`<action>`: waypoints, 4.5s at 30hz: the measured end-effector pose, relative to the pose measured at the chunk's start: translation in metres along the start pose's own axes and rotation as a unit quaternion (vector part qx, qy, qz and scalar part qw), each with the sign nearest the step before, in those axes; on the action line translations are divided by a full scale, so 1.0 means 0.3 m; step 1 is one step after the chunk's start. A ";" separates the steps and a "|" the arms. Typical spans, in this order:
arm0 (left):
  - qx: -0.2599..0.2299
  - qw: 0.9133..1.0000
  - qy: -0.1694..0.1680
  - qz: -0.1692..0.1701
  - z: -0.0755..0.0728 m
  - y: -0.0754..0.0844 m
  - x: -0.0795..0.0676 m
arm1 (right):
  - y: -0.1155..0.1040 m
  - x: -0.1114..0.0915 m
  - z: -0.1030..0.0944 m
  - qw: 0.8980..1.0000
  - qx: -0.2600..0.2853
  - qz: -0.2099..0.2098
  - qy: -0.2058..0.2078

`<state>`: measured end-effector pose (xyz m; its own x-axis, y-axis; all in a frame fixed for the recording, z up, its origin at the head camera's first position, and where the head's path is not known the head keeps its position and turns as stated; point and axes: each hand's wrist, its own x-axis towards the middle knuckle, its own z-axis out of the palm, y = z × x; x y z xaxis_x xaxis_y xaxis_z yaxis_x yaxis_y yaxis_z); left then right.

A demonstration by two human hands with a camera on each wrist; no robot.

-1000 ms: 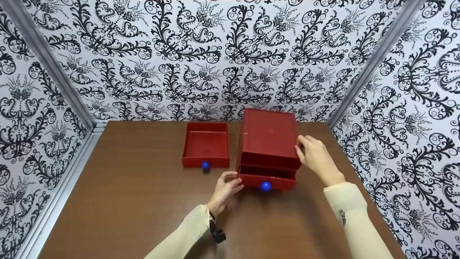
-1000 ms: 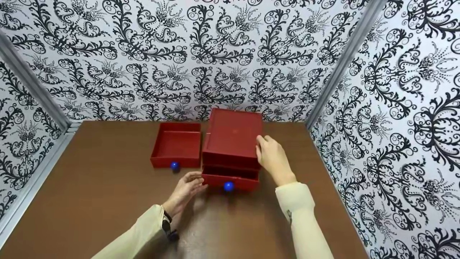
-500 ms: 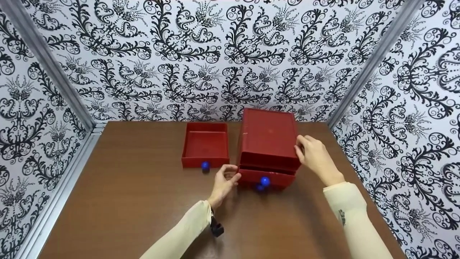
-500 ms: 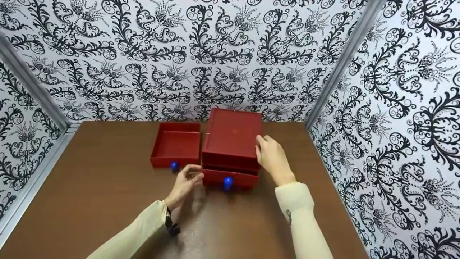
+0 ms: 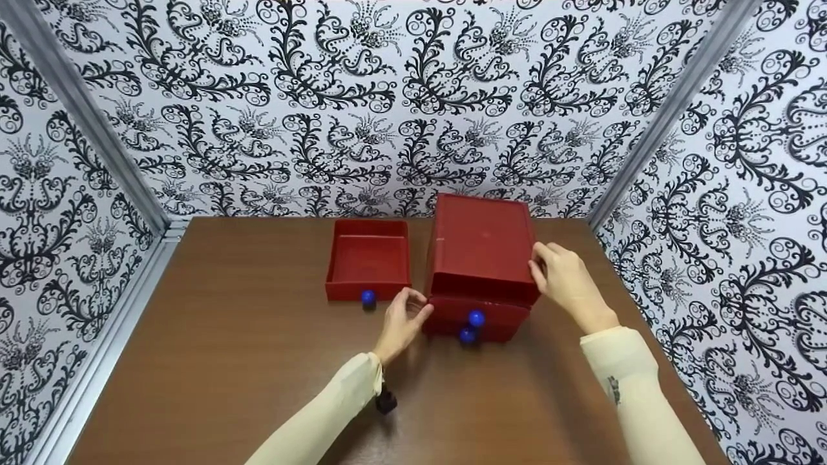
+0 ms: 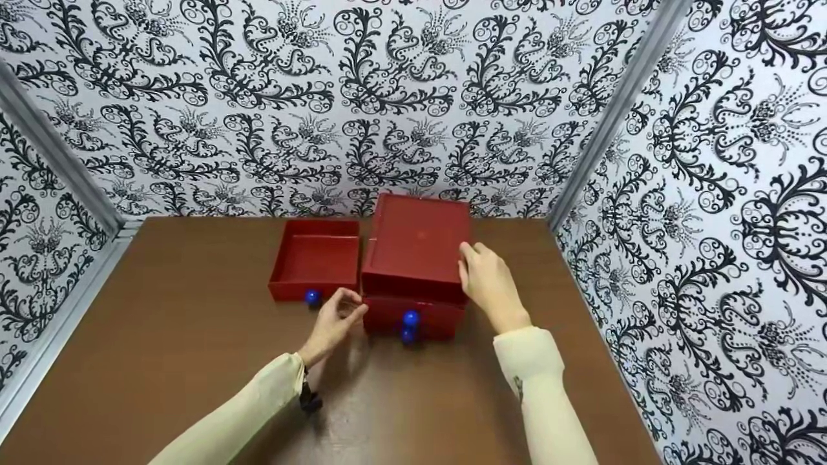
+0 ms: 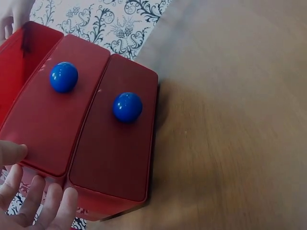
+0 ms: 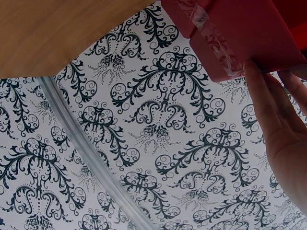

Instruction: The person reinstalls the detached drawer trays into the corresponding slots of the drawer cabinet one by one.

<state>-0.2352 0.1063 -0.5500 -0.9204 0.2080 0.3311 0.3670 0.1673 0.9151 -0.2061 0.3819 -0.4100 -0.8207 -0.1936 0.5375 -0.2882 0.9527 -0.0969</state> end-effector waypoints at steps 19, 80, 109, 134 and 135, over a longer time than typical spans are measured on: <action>0.073 0.996 -0.004 0.047 0.007 -0.013 0.019 | -0.001 0.001 -0.007 1.000 0.011 0.001 0.007; 0.128 0.938 0.068 -0.314 -0.504 -0.285 0.200 | -0.003 -0.009 0.006 1.000 0.008 0.009 0.016; 0.228 0.934 0.018 -0.276 -0.505 -0.257 0.214 | -0.008 -0.008 -0.002 1.000 0.014 0.010 0.020; -0.098 0.923 0.000 -0.372 -0.551 -0.263 0.222 | -0.002 -0.015 0.007 0.999 0.018 0.013 0.025; -0.121 0.919 -0.007 -0.374 -0.555 -0.264 0.221 | -0.002 -0.015 0.007 0.999 0.018 0.013 0.025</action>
<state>-0.3477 -0.0535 -0.5622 -0.9009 0.1341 -0.4128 -0.4101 0.0486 0.9108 -0.2033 0.3817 -0.4142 -0.8029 -0.1565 0.5752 -0.2853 0.9481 -0.1403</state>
